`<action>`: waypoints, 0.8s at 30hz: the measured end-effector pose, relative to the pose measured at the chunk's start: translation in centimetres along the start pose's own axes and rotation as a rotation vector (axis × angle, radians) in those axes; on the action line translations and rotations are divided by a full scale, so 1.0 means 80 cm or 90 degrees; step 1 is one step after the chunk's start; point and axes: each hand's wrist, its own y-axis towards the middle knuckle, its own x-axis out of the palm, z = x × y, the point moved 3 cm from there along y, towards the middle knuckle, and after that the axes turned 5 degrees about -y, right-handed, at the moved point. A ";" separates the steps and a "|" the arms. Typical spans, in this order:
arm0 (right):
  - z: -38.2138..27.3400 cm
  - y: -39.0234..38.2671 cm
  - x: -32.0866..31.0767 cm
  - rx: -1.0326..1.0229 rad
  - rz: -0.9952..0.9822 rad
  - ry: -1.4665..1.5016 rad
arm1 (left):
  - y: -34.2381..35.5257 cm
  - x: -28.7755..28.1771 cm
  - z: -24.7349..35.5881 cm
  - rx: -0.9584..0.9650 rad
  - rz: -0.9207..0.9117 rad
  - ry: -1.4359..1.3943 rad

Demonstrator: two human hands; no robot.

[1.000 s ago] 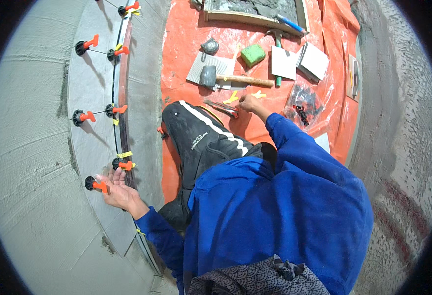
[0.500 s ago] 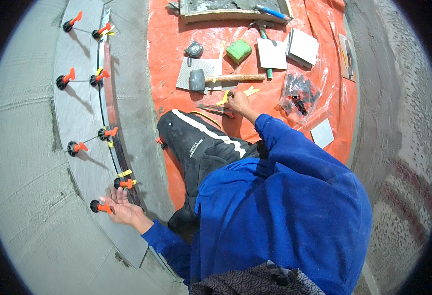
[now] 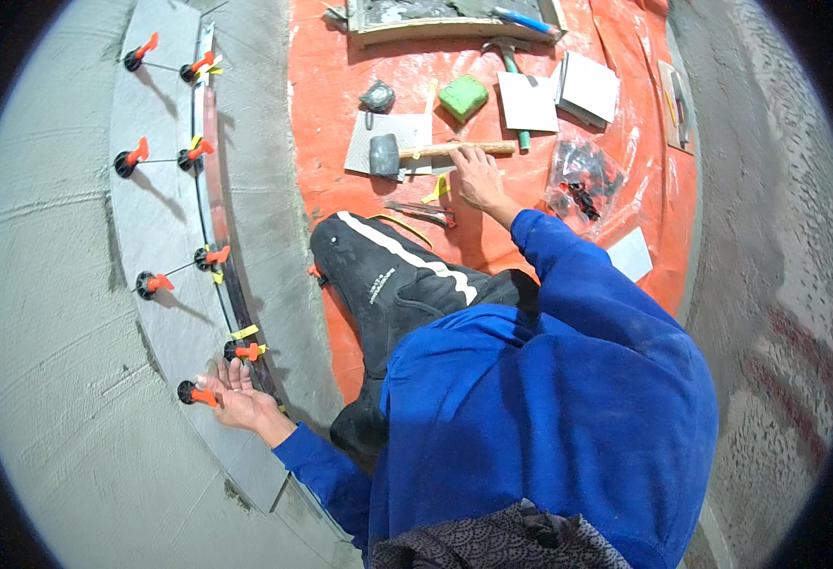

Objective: The person installs wall tiles by placing them against a prepared wall and securing them with tile leveling clips and wedges. They use a rubber mallet to tap the tiles into alignment and repeatedly adjust the leveling system to ensure even spacing.

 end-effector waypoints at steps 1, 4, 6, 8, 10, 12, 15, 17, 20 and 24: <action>-0.009 0.015 0.003 -0.040 0.027 -0.043 | 0.001 0.000 0.000 -0.007 0.003 -0.006; -0.031 0.058 0.032 -0.077 -0.028 -0.091 | 0.001 0.001 0.001 -0.022 0.011 -0.009; -0.035 0.078 0.063 -0.023 -0.233 -0.099 | 0.001 0.002 0.000 -0.038 0.008 -0.023; -0.037 0.088 0.075 -0.033 -0.219 -0.122 | 0.002 0.001 -0.002 -0.063 0.002 -0.077; -0.041 0.084 0.077 -0.001 -0.213 0.047 | 0.001 -0.001 -0.007 -0.048 0.021 -0.067; -0.054 0.060 0.072 -0.036 -0.229 0.172 | 0.004 -0.002 -0.012 -0.066 -0.006 -0.077; -0.068 0.025 0.064 0.062 -0.226 0.228 | 0.003 -0.004 -0.022 -0.113 0.028 -0.121; -0.065 0.011 0.057 0.173 -0.217 0.247 | 0.003 -0.001 -0.025 -0.098 0.039 -0.135; -0.060 0.005 0.039 0.156 -0.231 0.195 | 0.002 0.004 -0.026 -0.061 0.061 -0.135; -0.072 0.021 -0.009 0.070 -0.279 0.346 | 0.000 0.009 -0.025 -0.046 0.056 -0.130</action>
